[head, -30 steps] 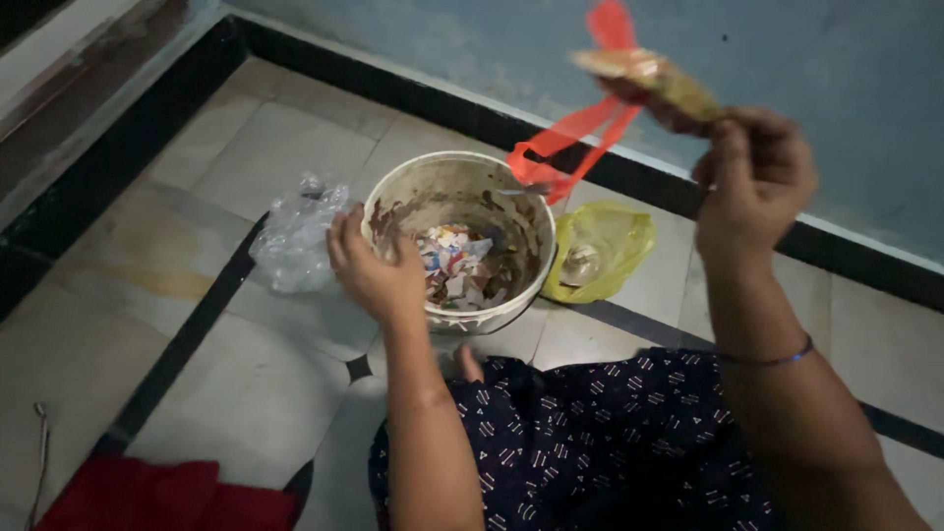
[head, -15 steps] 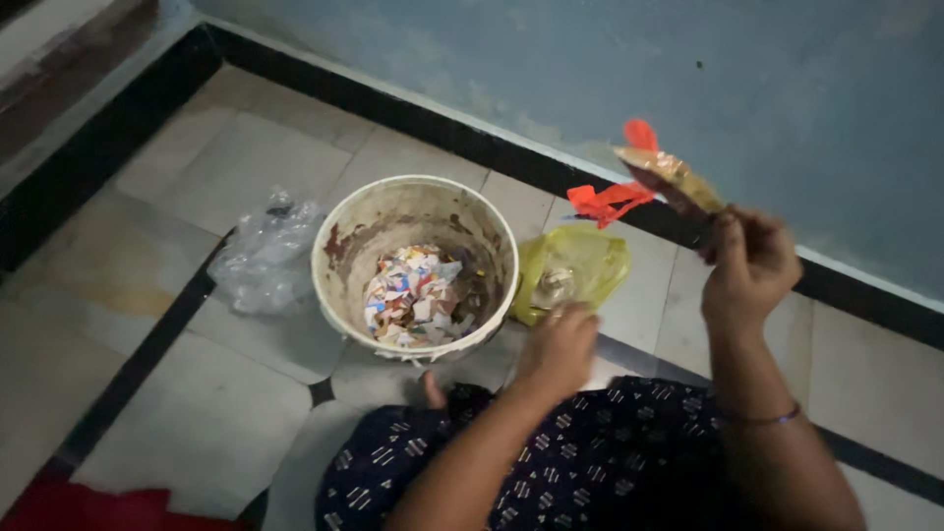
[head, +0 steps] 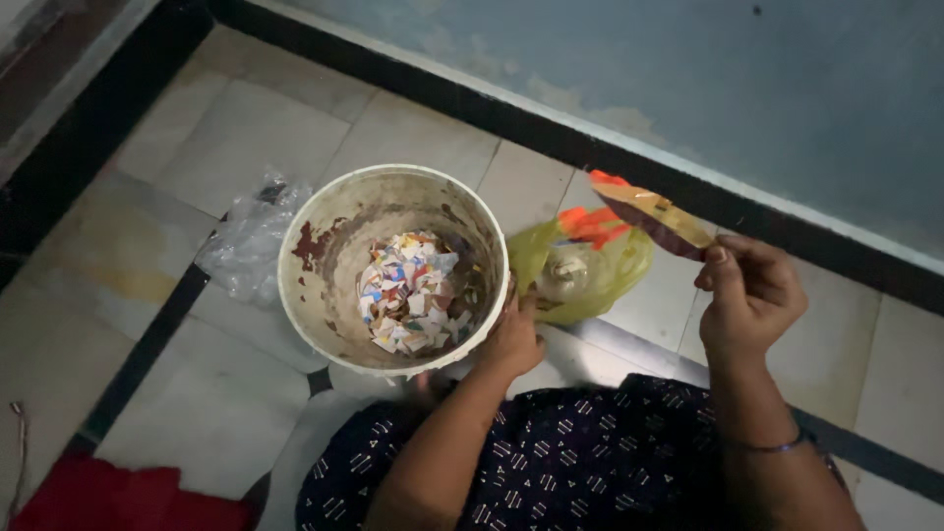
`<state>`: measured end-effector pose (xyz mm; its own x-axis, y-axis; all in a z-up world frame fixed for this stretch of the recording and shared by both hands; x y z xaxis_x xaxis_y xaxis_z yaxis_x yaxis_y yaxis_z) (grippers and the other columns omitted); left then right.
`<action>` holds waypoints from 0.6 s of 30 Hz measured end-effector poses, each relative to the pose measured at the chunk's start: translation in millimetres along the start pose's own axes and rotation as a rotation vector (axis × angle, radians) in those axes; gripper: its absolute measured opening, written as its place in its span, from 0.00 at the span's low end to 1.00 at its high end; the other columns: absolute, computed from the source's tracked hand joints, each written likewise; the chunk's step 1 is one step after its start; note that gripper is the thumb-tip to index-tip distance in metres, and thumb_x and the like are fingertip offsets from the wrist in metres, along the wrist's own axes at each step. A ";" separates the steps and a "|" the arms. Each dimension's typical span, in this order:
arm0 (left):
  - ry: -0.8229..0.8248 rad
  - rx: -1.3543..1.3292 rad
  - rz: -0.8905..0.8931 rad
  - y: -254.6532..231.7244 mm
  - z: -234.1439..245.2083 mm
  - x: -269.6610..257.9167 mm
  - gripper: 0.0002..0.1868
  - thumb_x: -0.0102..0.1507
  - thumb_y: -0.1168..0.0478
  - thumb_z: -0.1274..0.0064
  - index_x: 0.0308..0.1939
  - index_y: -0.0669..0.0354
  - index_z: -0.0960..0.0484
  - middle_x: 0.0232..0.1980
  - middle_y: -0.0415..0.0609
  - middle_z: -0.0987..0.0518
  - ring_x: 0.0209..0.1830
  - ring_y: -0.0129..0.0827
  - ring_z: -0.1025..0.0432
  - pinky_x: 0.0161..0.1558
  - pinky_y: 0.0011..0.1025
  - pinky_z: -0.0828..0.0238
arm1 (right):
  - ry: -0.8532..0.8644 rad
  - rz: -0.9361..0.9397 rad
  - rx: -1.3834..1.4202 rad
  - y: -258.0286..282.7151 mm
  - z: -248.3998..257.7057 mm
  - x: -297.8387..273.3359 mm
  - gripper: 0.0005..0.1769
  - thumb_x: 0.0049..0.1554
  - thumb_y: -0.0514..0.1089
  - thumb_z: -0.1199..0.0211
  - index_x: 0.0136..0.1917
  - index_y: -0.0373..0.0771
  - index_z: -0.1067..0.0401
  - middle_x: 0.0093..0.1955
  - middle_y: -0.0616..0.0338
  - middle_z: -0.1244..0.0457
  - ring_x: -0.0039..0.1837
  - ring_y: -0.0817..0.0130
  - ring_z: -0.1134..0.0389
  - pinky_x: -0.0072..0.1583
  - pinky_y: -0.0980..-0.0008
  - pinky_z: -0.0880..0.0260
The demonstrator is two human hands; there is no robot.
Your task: The person sits on the floor and transfers trash from a white bucket into a yellow plastic bag. They handle various items including paper, plastic wrappers, and a red plastic tool, placing them into the bag one by one.
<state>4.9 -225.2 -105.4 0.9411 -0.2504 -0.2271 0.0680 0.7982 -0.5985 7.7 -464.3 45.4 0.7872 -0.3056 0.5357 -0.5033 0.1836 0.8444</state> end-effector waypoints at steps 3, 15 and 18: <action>-0.087 -0.077 -0.031 8.5 -12.1 5.8 0.54 0.52 0.57 0.36 0.77 0.66 0.48 0.80 0.67 0.53 0.81 0.59 0.60 0.77 0.48 0.64 | 0.049 0.002 -0.028 2.2 -0.2 -3.9 0.03 0.70 0.31 0.38 0.57 0.26 0.29 0.47 0.50 0.32 0.42 0.75 0.32 0.45 0.78 0.29; -0.073 -0.142 -0.011 8.5 -13.0 5.2 0.59 0.52 0.57 0.34 0.77 0.66 0.58 0.80 0.69 0.51 0.81 0.59 0.57 0.77 0.46 0.59 | 0.283 -0.051 -0.436 -28.5 -7.3 0.9 0.03 0.60 0.34 0.38 0.45 0.31 0.25 0.42 0.53 0.30 0.42 0.71 0.29 0.47 0.72 0.28; -0.113 -0.201 -0.017 7.8 -12.9 4.2 0.59 0.53 0.58 0.36 0.79 0.64 0.58 0.80 0.67 0.48 0.81 0.59 0.53 0.76 0.45 0.52 | 0.381 -0.171 -0.672 -43.4 -12.8 2.9 0.05 0.55 0.36 0.35 0.46 0.33 0.23 0.39 0.53 0.30 0.39 0.69 0.28 0.44 0.70 0.28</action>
<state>5.1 -227.1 -120.9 0.9722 -0.1913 -0.1348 0.0277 0.6661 -0.7454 36.3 -461.1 10.4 0.9631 -0.0619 0.2620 -0.1369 0.7254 0.6746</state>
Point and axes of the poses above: each hand's wrist, its own x-axis towards the middle knuckle, its own z-axis out of the back of the hand, y = z × x, the point moved 2 cm from there along x, towards the middle knuckle
